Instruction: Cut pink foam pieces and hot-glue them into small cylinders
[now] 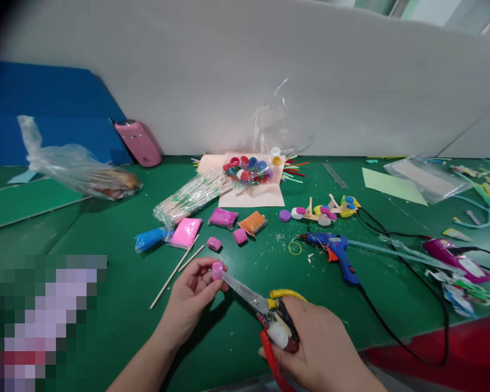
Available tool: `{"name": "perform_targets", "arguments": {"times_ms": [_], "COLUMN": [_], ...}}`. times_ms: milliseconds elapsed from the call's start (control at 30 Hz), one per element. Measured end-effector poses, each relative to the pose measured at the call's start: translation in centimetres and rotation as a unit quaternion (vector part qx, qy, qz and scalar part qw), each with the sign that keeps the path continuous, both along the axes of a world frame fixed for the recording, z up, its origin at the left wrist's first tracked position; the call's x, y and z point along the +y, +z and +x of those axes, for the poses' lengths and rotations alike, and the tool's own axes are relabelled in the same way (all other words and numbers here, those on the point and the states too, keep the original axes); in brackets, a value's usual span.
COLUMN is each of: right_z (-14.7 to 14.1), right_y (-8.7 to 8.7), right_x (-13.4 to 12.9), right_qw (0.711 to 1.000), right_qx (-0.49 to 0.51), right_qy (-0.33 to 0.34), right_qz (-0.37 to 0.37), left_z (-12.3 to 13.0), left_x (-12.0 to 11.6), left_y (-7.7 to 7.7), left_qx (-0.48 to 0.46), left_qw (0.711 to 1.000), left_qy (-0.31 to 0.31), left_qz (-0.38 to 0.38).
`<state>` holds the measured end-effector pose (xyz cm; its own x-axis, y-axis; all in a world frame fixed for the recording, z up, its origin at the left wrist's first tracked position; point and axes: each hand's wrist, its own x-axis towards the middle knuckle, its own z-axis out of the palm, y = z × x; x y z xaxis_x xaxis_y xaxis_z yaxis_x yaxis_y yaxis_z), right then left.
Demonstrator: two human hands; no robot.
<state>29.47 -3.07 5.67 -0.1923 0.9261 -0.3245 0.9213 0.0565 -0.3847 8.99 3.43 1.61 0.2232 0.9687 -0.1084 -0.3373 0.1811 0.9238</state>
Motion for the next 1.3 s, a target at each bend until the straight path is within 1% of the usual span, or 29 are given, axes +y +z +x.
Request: {"name": "perform_targets", "arguments": {"times_ms": [100, 200, 300, 400, 500, 633, 733, 833, 900, 967, 1067, 1200, 1300], "right_z": [0.1, 0.1, -0.1, -0.3, -0.3, 0.1, 0.4, 0.4, 0.2, -0.1, -0.2, -0.2, -0.3], "right_y": [-0.1, -0.2, -0.2, -0.2, -0.3, -0.4, -0.2, -0.1, 0.0, -0.1, -0.4, -0.5, -0.5], "right_x": [0.0, -0.1, -0.2, -0.1, -0.1, -0.1, -0.1, 0.0, 0.1, 0.1, -0.1, -0.1, 0.1], "right_qw": [1.0, 0.999, 0.998, 0.996, 0.993, 0.991, 0.993, 0.997, 0.999, 0.999, 0.998, 0.997, 0.996], "right_qx": [-0.002, -0.018, -0.037, -0.046, -0.049, -0.043, -0.027, -0.001, 0.014, 0.02, 0.012, -0.011, -0.021], "right_qy": [0.0, -0.006, -0.01, -0.009, -0.002, -0.001, 0.004, 0.012, 0.013, 0.01, 0.012, 0.021, 0.025], "right_qz": [0.013, 0.036, 0.055, 0.081, 0.105, 0.127, 0.115, 0.074, 0.047, 0.042, 0.061, 0.078, 0.088], "left_z": [0.0, 0.1, 0.2, 0.2, 0.2, 0.0, -0.1, -0.1, -0.1, -0.1, -0.1, 0.0, 0.0], "left_x": [0.0, -0.1, -0.1, 0.0, 0.0, 0.0, 0.0, 0.0, 0.0, 0.0, -0.1, -0.1, -0.1], "left_y": [0.0, 0.1, 0.0, -0.2, -0.4, -0.3, -0.3, -0.2, -0.2, -0.2, 0.0, 0.5, 0.7], "left_qx": [0.011, 0.056, 0.099, 0.137, 0.163, 0.186, 0.203, 0.211, 0.203, 0.187, 0.161, 0.126, 0.096], "left_qw": [1.0, 0.998, 0.992, 0.984, 0.977, 0.97, 0.964, 0.961, 0.964, 0.968, 0.978, 0.989, 0.993], "left_qy": [0.006, 0.041, 0.075, 0.096, 0.104, 0.111, 0.108, 0.103, 0.106, 0.106, 0.097, 0.08, 0.072], "left_qz": [-0.015, -0.009, 0.022, 0.061, 0.092, 0.111, 0.134, 0.145, 0.139, 0.128, 0.093, 0.013, -0.018]}}
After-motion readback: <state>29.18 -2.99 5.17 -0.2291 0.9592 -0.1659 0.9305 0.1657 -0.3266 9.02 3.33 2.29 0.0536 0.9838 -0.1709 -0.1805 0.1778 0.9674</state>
